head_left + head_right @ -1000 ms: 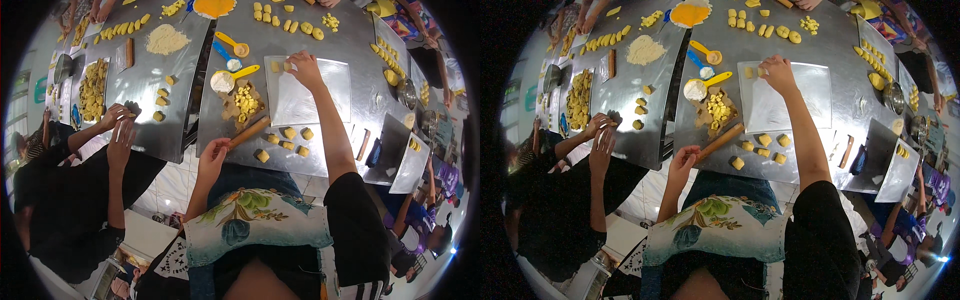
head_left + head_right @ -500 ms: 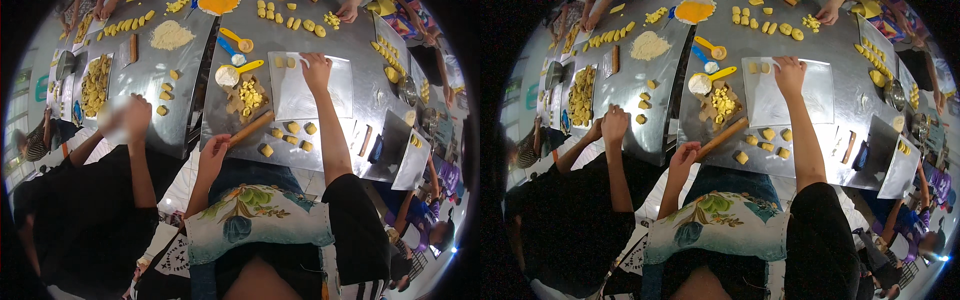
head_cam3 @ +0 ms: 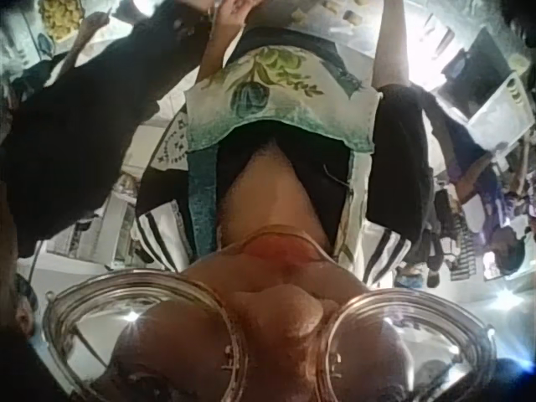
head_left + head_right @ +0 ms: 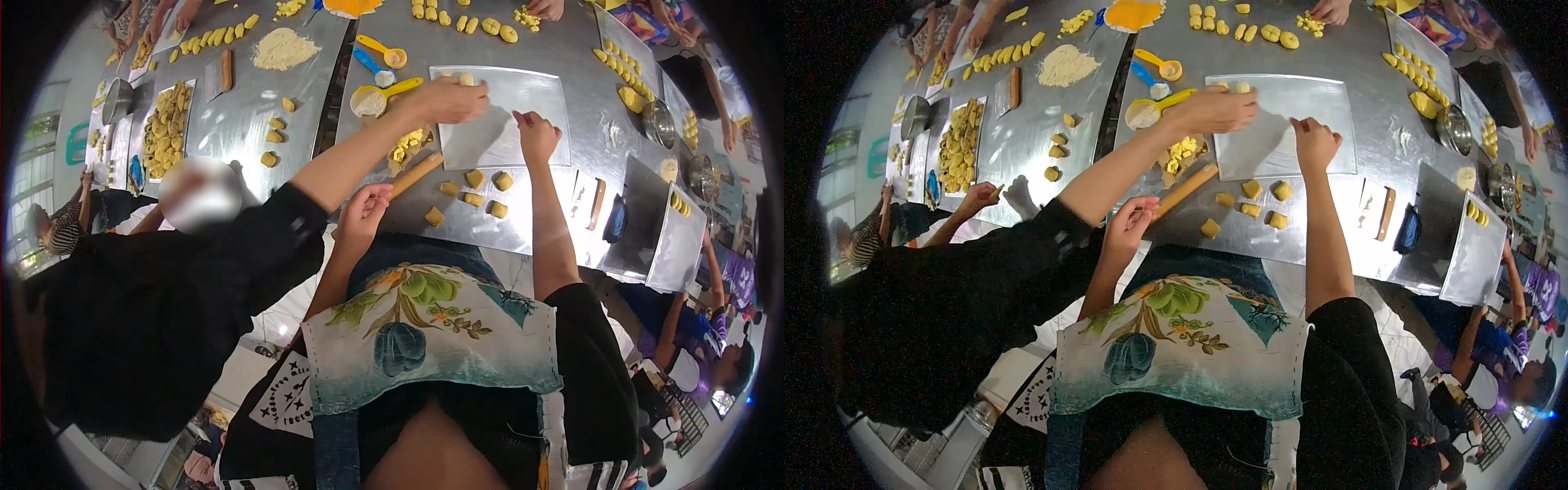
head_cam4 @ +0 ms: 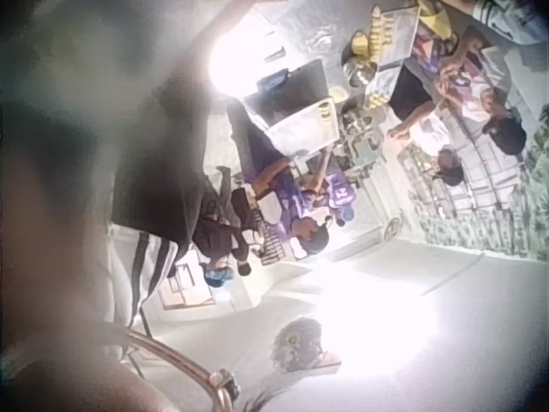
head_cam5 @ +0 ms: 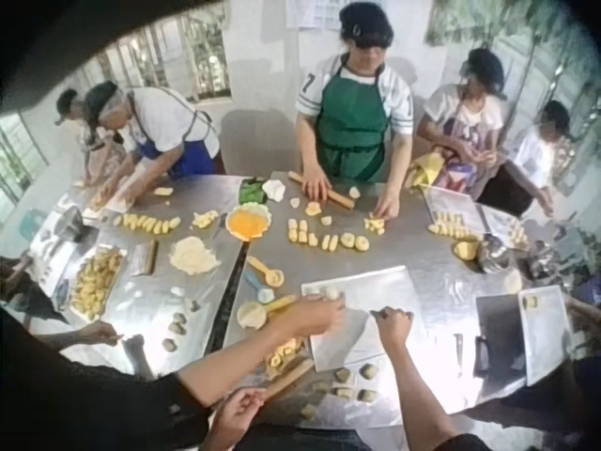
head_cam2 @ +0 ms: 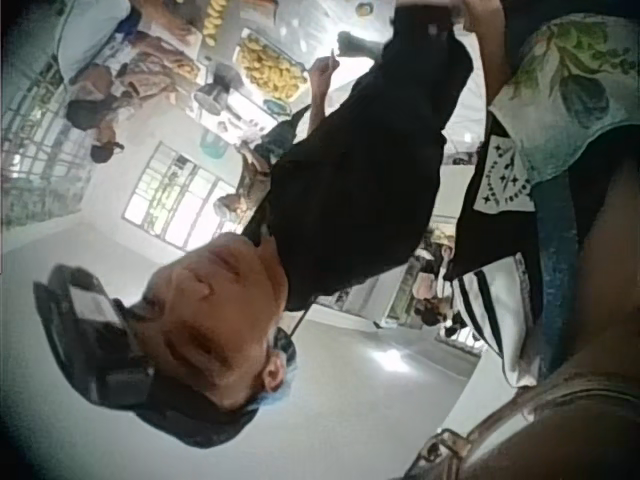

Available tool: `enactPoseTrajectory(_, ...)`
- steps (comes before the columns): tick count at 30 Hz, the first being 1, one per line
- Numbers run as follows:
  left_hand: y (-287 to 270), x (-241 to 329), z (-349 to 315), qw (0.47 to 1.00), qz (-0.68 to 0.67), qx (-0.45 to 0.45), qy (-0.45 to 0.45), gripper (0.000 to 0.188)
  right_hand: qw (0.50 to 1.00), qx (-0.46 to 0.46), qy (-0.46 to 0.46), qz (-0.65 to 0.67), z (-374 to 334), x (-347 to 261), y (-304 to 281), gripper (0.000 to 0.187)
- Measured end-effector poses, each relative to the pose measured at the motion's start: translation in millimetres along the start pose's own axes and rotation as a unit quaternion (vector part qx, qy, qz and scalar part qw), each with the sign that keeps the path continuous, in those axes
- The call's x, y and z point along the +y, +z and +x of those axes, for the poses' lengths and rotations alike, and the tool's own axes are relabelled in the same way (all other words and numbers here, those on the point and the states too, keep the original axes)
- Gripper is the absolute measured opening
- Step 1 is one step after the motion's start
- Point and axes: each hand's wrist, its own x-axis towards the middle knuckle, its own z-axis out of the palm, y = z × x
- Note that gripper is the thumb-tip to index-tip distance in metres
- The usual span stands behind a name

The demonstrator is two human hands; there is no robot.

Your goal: The person uses a rolling pin to flatten dough, cuts it into pieces with a bench scraper, and shapes the pieces by hand before placing them on a tray.

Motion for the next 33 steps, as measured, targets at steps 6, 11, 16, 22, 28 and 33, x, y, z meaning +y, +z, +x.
enactPoseTrajectory(6, 13, -11, -3, 0.999, 0.024, -0.032, 0.015, 0.020, 0.998, -0.003, 0.032, 0.051, -35, 53, -11, 0.017)
enactPoseTrajectory(11, 32, -17, -6, 0.997, 0.061, -0.047, 0.023, 0.019, 0.994, 0.018, 0.018, 0.106, -60, 87, -25, 0.052)
enactPoseTrajectory(16, 60, -6, -13, 0.993, 0.092, -0.076, 0.002, 0.020, 0.979, 0.052, 0.010, 0.197, -77, 102, -38, 0.057)
enactPoseTrajectory(22, 87, -3, -11, 0.993, 0.068, -0.095, 0.024, 0.020, 0.978, 0.046, 0.022, 0.201, -92, 106, -56, 0.062)
enactPoseTrajectory(28, 90, -3, -5, 0.991, 0.069, -0.111, 0.015, 0.020, 0.974, 0.037, -0.020, 0.222, -95, 94, -57, 0.062)
enactPoseTrajectory(33, 82, 6, 0, 0.989, 0.078, -0.119, 0.043, 0.021, 0.971, 0.017, -0.021, 0.238, -94, 69, -53, 0.060)
